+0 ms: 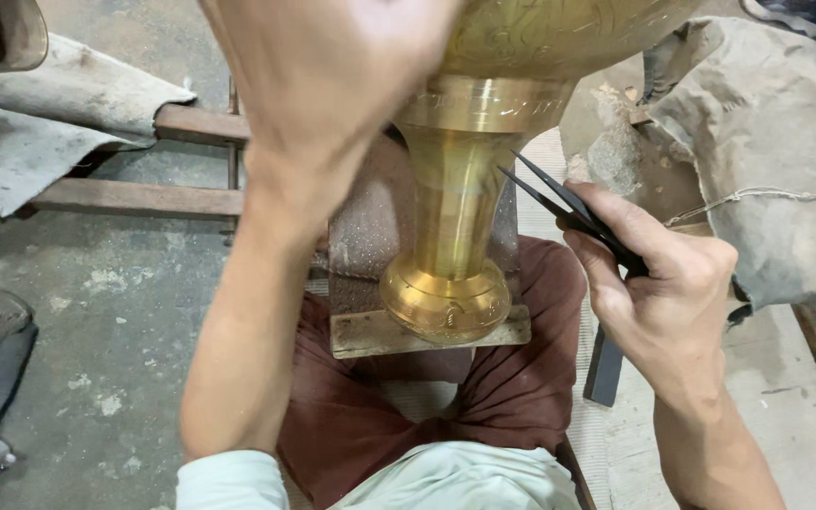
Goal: The person sits on the floor with a large engraved brass vase resting on a wooden board and works on its surface with a pointed scribe, scraping and marking along the flared neck and base. They occasionally pick up a divider caliper to take measurements on the vase and resume marking with the scribe.
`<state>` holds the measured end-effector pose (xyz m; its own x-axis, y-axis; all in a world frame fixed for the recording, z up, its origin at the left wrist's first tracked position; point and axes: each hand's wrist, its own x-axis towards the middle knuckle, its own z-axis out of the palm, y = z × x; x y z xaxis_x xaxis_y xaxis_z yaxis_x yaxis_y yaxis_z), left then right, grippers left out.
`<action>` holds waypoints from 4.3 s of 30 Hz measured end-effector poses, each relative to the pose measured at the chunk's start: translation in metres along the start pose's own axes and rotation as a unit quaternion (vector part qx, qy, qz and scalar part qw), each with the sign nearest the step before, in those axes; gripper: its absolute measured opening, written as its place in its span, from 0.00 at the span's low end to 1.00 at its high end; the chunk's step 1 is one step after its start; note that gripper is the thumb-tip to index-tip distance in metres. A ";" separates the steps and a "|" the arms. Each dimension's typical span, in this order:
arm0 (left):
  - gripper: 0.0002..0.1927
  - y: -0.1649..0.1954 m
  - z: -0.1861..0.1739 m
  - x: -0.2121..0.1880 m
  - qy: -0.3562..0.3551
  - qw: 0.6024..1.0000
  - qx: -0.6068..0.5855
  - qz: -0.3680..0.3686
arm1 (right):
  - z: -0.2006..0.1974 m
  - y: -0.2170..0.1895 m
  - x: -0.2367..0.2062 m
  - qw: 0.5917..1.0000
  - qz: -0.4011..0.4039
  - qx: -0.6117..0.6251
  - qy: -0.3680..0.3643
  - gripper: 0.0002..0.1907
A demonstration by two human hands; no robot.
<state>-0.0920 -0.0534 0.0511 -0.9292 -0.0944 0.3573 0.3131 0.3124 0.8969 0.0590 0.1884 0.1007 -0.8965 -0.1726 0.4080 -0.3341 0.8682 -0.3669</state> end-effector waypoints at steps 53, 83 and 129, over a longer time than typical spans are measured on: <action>0.31 -0.048 0.040 -0.147 -0.048 0.994 0.047 0.084 | 0.098 -0.141 0.007 0.818 -0.048 -0.566 -0.092 0.14; 0.26 -0.114 0.046 -0.131 -0.032 0.996 -0.009 0.077 | 0.186 -0.149 0.023 0.810 0.000 -0.581 -0.080 0.27; 0.25 -0.119 0.056 -0.129 -0.075 0.995 -0.047 0.041 | 0.185 -0.129 0.027 0.822 -0.026 -0.564 -0.083 0.26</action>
<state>-0.0203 -0.0252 -0.1170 -0.9162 0.0732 0.3940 0.4001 0.2233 0.8889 0.0241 -0.0140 0.0042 -0.9479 -0.2026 0.2457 0.0253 0.7211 0.6924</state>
